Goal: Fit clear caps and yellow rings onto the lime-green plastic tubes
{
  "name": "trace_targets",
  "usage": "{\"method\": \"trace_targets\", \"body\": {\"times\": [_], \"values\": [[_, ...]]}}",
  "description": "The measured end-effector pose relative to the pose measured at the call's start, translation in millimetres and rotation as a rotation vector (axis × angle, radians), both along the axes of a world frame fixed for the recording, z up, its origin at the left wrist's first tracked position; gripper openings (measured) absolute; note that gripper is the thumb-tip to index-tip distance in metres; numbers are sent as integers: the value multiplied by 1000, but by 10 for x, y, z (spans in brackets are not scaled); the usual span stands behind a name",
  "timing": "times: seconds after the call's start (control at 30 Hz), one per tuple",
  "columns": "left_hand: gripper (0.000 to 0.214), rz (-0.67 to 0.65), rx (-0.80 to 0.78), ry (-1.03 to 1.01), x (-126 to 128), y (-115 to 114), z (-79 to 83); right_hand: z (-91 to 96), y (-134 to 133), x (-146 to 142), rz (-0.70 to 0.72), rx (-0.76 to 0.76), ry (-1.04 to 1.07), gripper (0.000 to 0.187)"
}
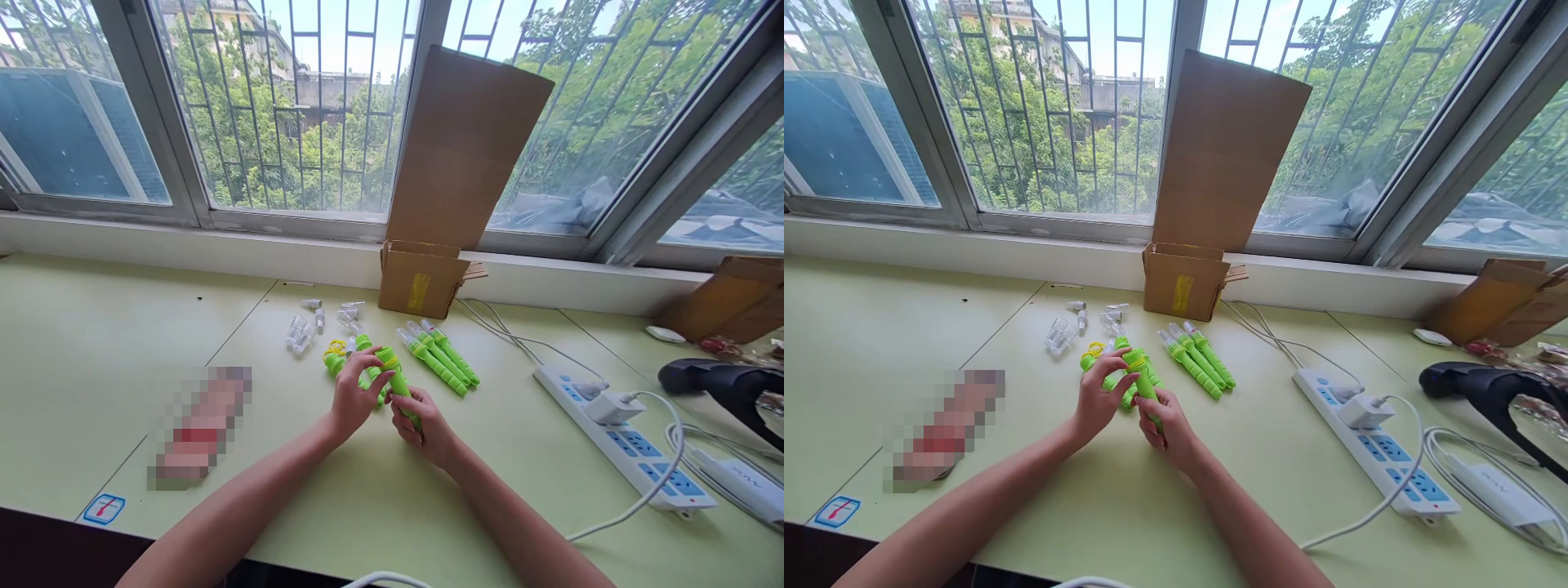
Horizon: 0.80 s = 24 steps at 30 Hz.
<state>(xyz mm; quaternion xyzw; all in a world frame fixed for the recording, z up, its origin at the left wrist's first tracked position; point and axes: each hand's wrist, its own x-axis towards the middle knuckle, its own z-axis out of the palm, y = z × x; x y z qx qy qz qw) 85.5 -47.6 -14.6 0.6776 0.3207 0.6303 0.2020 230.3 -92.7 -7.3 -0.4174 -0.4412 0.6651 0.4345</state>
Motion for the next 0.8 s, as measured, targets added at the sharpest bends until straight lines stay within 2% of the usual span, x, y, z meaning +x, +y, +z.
{"method": "trace_targets", "body": {"times": [0.1,0.2,0.3,0.57,0.8], "values": [[11,31,-5,-6,-3,-4,5,5,-2,-39,-84,153,-224,30],[10,87,16,4,-8,2,19,18,-20,-79,-290,395,-482,29],[11,122,48,43,-8,3,31,20,-39,-95,-400,521,-600,26],[11,76,21,71,3,0,31,-31,-17,-81,-363,432,-486,29],[13,57,38,77,-9,8,56,-58,-29,-91,-244,203,-193,36]]}}
